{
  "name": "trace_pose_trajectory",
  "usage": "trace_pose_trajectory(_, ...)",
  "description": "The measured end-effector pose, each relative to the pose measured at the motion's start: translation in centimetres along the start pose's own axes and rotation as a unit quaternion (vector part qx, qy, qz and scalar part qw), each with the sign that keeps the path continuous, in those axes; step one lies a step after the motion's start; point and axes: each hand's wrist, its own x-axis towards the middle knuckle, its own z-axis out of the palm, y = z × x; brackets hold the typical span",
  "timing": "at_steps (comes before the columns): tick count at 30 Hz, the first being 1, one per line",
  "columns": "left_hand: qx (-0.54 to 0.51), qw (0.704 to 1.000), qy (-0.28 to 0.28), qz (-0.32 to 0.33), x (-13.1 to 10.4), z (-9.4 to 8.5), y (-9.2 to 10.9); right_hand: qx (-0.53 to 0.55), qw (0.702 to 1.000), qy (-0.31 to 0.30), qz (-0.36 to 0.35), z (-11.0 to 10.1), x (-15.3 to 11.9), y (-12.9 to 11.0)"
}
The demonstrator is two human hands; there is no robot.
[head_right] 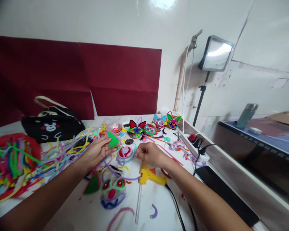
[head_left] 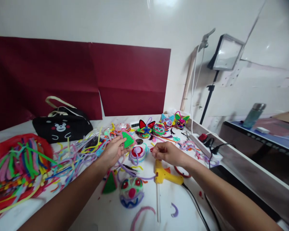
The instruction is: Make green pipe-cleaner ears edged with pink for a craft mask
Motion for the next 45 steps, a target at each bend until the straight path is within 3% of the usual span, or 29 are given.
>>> trace_pose_trajectory(7, 0.050, 0.998, 0.012, 0.022, -2.5, -1.2, -0.1, -0.163, 0.987, -0.001, 0.006, 0.6, -4.2, 0.1)
trace_pose_trajectory(14, 0.064, 0.993, 0.031, 0.089, -4.3, -2.7, -0.2, -0.228, 0.974, 0.007, -0.008, 1.5, -5.0, 0.4)
trace_pose_trajectory(24, 0.058, 0.988, 0.050, 0.135, -3.4, -6.0, -1.7, -0.293, 0.953, 0.050, -0.049, 1.9, -5.4, 1.2)
trace_pose_trajectory(33, 0.062, 0.989, 0.062, 0.122, -3.6, -7.7, -2.6, -0.363, 0.920, 0.106, -0.099, 1.7, -5.5, 2.7)
trace_pose_trajectory(45, 0.069, 0.984, 0.103, 0.130, -3.7, -8.1, -2.5, -0.401, 0.900, 0.121, -0.120, 1.8, -5.9, 3.5)
